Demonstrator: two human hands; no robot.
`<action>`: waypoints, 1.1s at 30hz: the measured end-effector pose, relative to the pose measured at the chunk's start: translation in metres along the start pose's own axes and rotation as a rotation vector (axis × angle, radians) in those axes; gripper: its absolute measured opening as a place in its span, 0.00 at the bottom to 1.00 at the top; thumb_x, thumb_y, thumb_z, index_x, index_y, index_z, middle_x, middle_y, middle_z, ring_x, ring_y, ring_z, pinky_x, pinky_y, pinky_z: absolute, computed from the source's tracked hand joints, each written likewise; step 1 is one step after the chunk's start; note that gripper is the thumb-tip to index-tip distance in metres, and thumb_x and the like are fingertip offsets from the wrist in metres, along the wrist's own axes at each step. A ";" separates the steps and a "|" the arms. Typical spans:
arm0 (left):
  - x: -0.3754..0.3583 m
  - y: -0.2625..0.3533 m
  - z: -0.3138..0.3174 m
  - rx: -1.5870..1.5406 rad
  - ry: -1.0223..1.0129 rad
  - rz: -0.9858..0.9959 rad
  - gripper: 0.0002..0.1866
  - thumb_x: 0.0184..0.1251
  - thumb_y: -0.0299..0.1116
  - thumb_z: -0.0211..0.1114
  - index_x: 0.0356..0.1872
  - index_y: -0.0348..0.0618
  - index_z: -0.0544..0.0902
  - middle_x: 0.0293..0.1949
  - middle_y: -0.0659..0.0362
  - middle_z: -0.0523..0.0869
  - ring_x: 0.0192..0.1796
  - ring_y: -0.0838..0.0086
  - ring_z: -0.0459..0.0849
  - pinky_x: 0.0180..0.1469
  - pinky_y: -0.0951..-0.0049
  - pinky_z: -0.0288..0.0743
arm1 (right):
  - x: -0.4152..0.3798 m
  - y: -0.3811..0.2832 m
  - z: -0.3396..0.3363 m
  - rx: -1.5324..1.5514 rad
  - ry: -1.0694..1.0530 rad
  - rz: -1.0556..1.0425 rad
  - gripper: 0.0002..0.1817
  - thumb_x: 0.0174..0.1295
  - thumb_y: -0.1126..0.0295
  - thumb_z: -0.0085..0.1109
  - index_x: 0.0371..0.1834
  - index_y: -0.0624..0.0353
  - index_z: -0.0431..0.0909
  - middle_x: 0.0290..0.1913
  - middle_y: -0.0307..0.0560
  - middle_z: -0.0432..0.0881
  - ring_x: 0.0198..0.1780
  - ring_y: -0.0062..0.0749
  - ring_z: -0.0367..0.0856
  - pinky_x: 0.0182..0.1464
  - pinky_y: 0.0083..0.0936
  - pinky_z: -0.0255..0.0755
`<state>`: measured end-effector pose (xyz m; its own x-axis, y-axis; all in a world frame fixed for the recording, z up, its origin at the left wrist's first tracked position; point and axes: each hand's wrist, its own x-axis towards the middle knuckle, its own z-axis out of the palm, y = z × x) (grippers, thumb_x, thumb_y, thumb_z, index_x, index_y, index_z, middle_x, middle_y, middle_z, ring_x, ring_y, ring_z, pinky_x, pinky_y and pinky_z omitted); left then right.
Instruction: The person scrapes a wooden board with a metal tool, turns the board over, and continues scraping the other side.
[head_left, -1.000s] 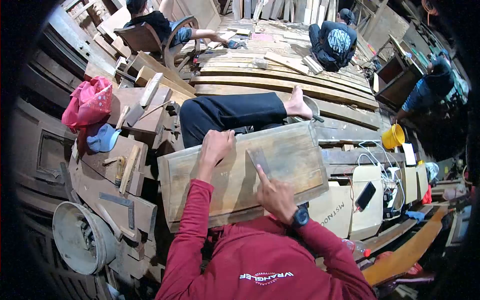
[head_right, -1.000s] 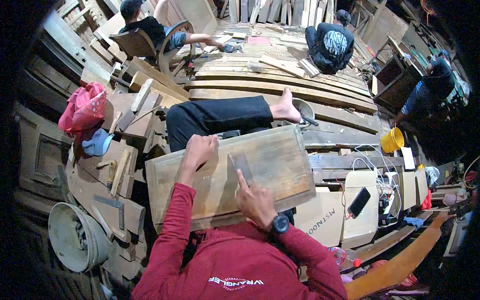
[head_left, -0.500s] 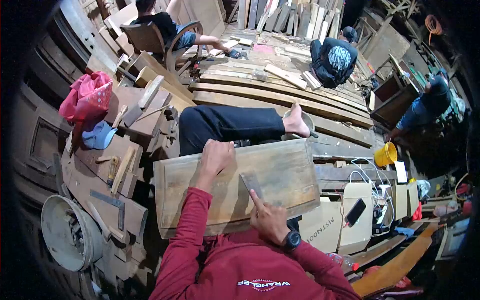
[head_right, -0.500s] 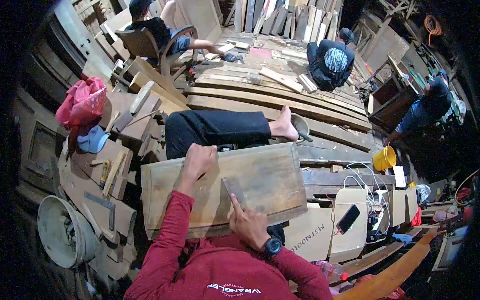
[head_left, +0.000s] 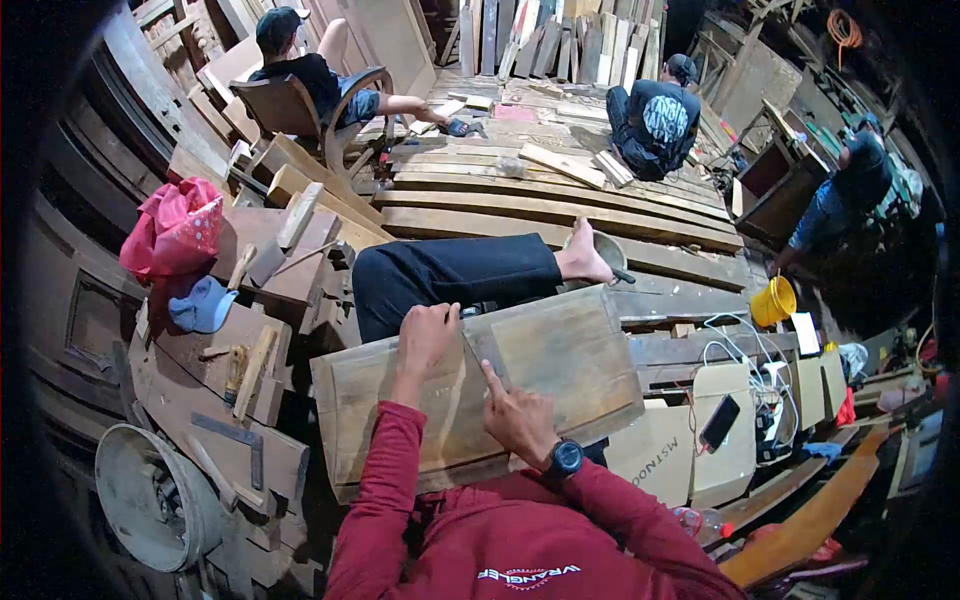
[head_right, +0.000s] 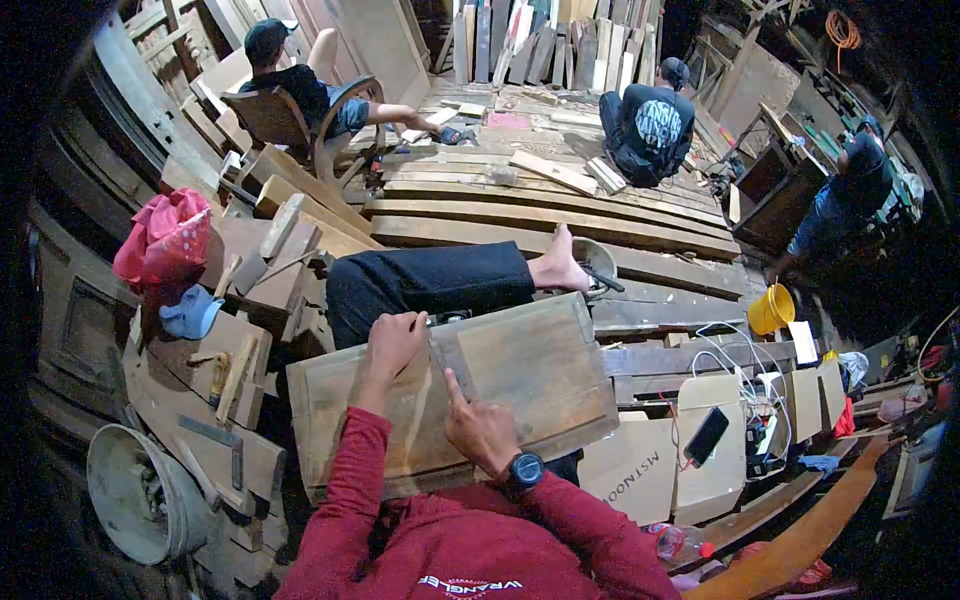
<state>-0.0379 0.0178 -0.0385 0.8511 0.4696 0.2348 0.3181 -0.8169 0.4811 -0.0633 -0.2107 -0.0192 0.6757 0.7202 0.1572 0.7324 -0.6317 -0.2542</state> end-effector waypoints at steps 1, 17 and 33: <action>0.001 0.000 -0.002 0.012 -0.018 0.000 0.21 0.76 0.45 0.60 0.32 0.39 0.90 0.30 0.41 0.88 0.33 0.45 0.88 0.40 0.50 0.82 | -0.002 -0.004 -0.010 0.005 -0.014 0.007 0.32 0.64 0.61 0.57 0.75 0.45 0.73 0.20 0.52 0.83 0.17 0.46 0.81 0.23 0.45 0.76; 0.000 0.009 0.002 0.073 -0.041 0.094 0.23 0.78 0.45 0.55 0.30 0.40 0.89 0.30 0.45 0.89 0.34 0.47 0.87 0.49 0.51 0.78 | -0.033 0.010 -0.013 0.003 -0.008 0.008 0.31 0.65 0.62 0.57 0.75 0.43 0.73 0.19 0.50 0.82 0.17 0.47 0.81 0.23 0.46 0.75; 0.003 0.025 -0.008 0.113 -0.112 0.061 0.24 0.79 0.45 0.53 0.31 0.39 0.90 0.30 0.43 0.89 0.36 0.47 0.88 0.49 0.50 0.79 | -0.001 0.021 -0.004 -0.004 0.112 0.040 0.29 0.62 0.63 0.59 0.69 0.43 0.80 0.17 0.50 0.81 0.16 0.44 0.80 0.22 0.45 0.74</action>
<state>-0.0312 0.0013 -0.0190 0.9094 0.3829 0.1622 0.3039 -0.8783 0.3691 -0.0484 -0.2258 -0.0206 0.7095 0.6580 0.2523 0.7047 -0.6606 -0.2590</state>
